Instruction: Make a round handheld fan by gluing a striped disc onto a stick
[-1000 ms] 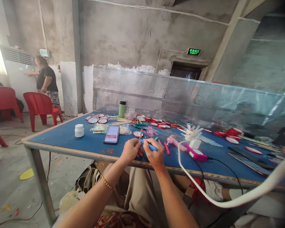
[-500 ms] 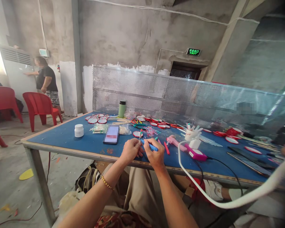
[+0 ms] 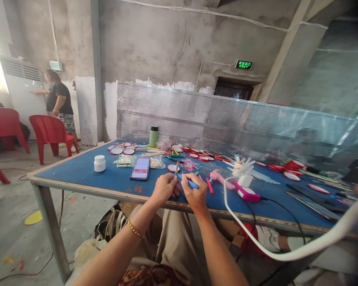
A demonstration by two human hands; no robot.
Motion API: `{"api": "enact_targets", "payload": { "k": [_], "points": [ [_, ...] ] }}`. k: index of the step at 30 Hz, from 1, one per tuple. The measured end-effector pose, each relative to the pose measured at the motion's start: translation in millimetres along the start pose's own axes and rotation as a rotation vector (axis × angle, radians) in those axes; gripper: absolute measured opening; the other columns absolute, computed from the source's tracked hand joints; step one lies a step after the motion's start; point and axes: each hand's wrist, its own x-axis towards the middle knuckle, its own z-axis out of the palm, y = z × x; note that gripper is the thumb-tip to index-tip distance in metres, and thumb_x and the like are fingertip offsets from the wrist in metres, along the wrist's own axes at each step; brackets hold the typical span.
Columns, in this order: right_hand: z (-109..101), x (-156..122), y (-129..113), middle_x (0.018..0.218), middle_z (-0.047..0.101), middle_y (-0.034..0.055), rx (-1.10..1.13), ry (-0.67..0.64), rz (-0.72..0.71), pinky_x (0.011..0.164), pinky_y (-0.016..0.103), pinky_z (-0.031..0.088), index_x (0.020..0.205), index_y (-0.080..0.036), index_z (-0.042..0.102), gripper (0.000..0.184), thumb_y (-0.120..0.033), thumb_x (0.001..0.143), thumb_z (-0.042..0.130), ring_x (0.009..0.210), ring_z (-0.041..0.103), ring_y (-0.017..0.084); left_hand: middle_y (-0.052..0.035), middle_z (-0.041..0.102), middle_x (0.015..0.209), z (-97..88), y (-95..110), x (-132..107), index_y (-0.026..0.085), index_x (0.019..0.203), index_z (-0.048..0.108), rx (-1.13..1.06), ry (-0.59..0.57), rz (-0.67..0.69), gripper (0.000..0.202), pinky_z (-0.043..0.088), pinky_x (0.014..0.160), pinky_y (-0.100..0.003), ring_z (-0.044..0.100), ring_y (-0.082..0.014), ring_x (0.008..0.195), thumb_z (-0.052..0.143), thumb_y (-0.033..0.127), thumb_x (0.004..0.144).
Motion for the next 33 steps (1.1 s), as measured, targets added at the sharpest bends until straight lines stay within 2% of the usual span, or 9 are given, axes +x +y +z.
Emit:
{"api": "enact_targets", "payload": {
  "k": [33],
  "points": [
    [0.5,-1.4,1.6,0.061,0.061,-0.0015,0.022,-0.005,0.009,0.058,0.023,0.043,0.07,-0.019,0.061,0.022,-0.021,0.091,0.055,0.054,0.054,0.011,0.0004,0.066,0.057,0.5,-5.1,1.7,0.015,0.075,0.056,-0.008,0.0,0.012,0.016,0.044,0.037,-0.015,0.063,-0.0106,0.043,0.048,0.014,0.089]
  ]
}}
